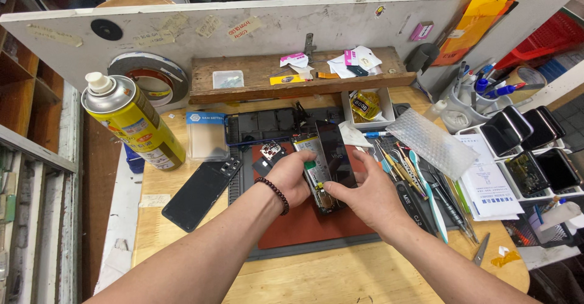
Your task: The person removes the old battery from a disassembled smartphone, places a new battery into the chassis, and aligns the screen assembly over the internals. The person then presses the screen into place and checks the fit.
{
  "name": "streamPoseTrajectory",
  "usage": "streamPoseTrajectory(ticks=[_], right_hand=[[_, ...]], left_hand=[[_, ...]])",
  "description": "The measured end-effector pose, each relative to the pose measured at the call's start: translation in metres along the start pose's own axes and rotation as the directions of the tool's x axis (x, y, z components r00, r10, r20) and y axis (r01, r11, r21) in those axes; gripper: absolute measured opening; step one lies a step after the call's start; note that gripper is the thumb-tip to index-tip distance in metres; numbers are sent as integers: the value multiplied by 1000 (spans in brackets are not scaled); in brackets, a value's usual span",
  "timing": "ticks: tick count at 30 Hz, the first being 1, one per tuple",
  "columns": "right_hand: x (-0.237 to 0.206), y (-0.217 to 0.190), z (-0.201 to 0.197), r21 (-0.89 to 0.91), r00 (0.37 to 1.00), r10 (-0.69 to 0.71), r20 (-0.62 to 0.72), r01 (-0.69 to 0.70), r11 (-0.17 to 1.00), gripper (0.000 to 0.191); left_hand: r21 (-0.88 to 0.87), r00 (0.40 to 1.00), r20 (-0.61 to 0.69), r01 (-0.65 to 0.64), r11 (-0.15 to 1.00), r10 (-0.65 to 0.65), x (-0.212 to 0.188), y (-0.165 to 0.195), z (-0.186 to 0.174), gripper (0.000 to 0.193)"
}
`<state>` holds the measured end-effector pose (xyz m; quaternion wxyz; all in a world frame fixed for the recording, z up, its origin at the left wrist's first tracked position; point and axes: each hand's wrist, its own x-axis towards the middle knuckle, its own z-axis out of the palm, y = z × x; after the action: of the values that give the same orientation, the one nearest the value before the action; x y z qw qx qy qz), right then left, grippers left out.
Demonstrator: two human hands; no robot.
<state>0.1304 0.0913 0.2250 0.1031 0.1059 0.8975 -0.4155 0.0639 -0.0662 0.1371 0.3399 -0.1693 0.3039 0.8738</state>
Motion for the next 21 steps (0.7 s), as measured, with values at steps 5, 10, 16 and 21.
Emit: streamPoseTrajectory(ticks=[5, 10, 16, 21], right_hand=[[4, 4, 2, -10, 1000, 17, 1, -17, 1000, 104], [9, 5, 4, -8, 1000, 17, 2, -17, 1000, 103], [11, 4, 5, 29, 999, 48, 22, -49, 998, 103], [13, 2, 5, -37, 1000, 11, 1, -11, 999, 104]], left_hand=[[108, 988, -118, -91, 990, 103, 3, -2, -2, 29], [296, 957, -228, -110, 949, 182, -2, -1, 5, 31], [438, 929, -262, -128, 890, 263, -19, 6, 17, 39], [593, 885, -268, -159, 790, 380, -33, 8, 21, 70]])
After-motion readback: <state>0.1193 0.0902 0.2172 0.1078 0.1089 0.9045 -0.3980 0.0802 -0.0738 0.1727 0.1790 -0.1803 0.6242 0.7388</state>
